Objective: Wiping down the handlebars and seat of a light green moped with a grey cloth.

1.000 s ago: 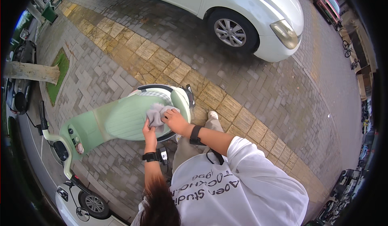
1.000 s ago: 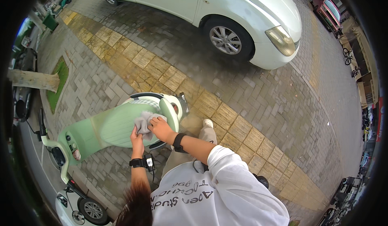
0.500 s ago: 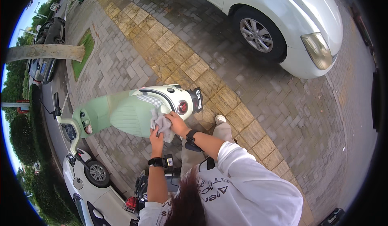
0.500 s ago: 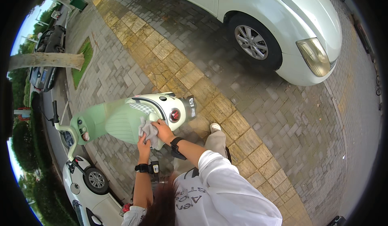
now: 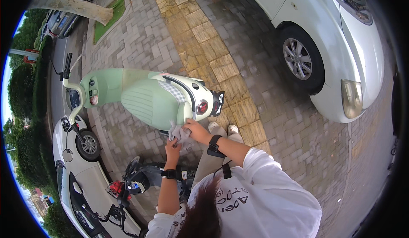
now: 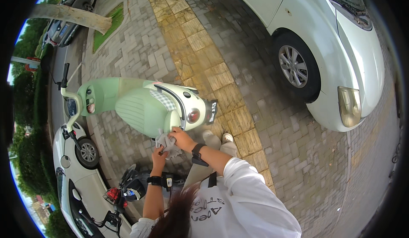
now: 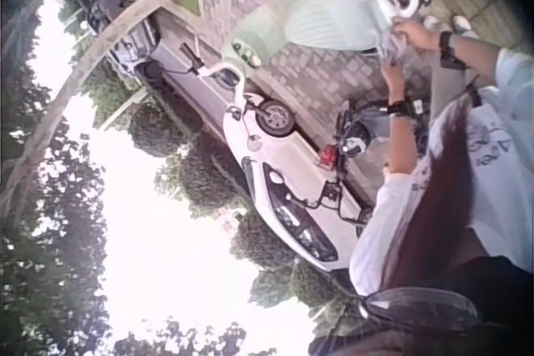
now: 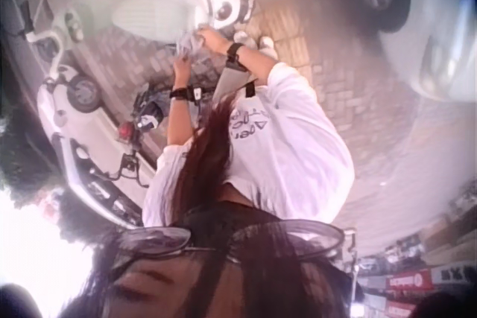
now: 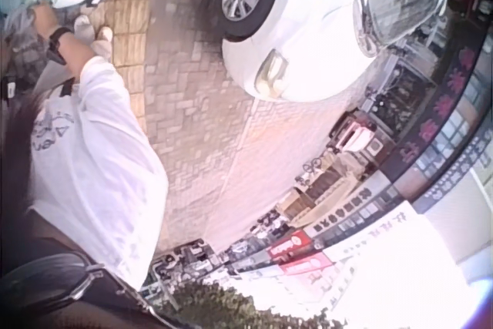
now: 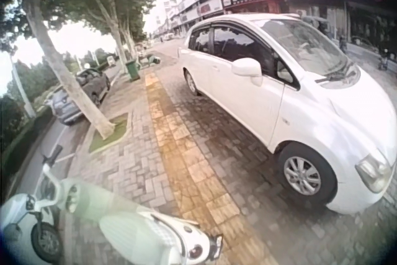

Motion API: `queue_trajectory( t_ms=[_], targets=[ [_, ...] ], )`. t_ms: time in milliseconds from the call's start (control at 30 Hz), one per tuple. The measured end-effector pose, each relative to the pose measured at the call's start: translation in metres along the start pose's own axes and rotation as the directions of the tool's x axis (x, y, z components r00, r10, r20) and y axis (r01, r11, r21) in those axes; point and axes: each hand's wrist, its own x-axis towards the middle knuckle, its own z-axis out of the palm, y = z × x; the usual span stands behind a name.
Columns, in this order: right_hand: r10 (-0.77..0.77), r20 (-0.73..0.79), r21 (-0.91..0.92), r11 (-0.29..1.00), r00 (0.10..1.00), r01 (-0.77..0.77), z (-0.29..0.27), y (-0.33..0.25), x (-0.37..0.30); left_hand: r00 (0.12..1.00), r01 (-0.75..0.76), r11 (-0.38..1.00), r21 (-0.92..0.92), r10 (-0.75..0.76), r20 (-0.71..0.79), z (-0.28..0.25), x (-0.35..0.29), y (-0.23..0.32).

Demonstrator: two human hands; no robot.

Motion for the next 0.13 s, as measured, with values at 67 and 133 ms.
queue_trajectory(
  t_ms=[67, 133],
  targets=[
    [-0.048, -0.063, -0.052, 0.998, 0.997, 0.045, -0.013, -0.014, 0.019, 0.998, 0.035, 0.999, -0.029, -0.034, 0.053, -0.005, 0.024, 0.004],
    [0.015, -0.084, -0.141, 0.99, 0.996, -0.027, -0.025, -0.015, 0.045, 0.995, 0.02, 0.997, -0.077, -0.012, 0.1, -0.001, 0.06, 0.001]
  ],
)
